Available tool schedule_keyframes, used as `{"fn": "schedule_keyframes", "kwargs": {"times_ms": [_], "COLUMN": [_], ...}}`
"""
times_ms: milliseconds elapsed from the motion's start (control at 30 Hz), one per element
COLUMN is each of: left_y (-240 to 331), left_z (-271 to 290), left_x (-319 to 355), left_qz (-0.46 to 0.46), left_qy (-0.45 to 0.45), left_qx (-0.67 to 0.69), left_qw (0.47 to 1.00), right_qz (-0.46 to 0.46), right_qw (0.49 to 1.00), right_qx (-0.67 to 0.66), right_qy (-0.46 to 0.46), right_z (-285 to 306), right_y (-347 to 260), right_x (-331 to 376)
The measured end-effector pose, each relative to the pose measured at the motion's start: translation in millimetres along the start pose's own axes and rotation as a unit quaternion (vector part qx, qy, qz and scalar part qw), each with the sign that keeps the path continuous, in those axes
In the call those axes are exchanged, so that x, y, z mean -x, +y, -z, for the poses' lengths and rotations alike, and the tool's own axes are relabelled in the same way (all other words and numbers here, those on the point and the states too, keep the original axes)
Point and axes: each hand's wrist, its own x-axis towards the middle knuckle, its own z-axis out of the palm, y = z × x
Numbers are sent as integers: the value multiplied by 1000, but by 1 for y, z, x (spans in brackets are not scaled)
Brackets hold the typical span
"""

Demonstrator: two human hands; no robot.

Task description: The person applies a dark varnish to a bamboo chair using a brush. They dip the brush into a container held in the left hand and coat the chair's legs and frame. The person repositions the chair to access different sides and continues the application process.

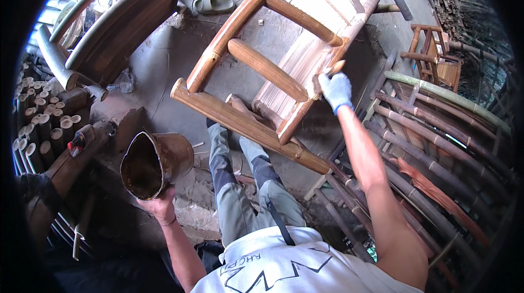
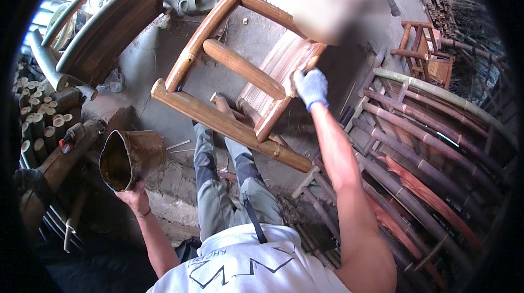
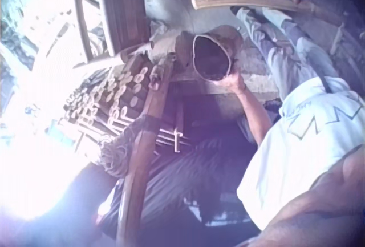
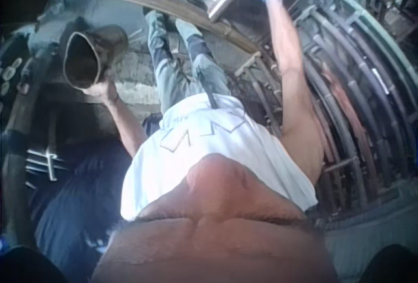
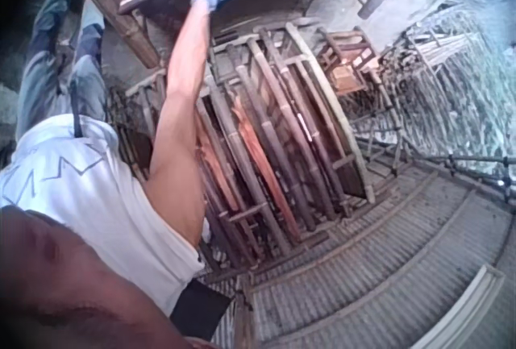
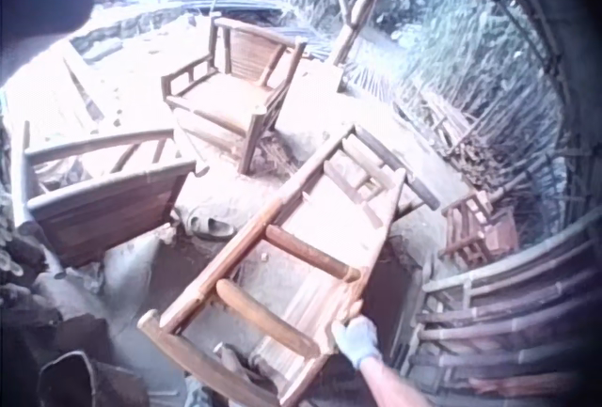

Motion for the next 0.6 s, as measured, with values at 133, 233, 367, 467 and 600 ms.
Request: {"fn": "schedule_keyframes", "kwargs": {"times_ms": [133, 233, 367, 467, 600], "left_y": [-3, -17, -25, -21, -22], "left_z": [2, 4, 6, -7, 1], "left_x": [-1, 0, 6, 4, 5], "left_qz": [12, -12, -24, 13, 35], "left_qy": [-5, -13, -29, 9, -3], "left_qx": [6, -19, -26, -13, -53], "left_qw": [1000, 1000, 999, 1000, 998], "right_qz": [177, 340, 395, 224, 288], "right_qw": [973, 921, 879, 940, 937], "right_qx": [110, 188, 173, 174, 195], "right_qy": [103, 33, -202, -190, -17], "right_z": [30, 25, -1, 0, 35], "right_y": [-6, -8, -58, -53, -27], "right_x": [-70, -88, -38, -84, -128]}}
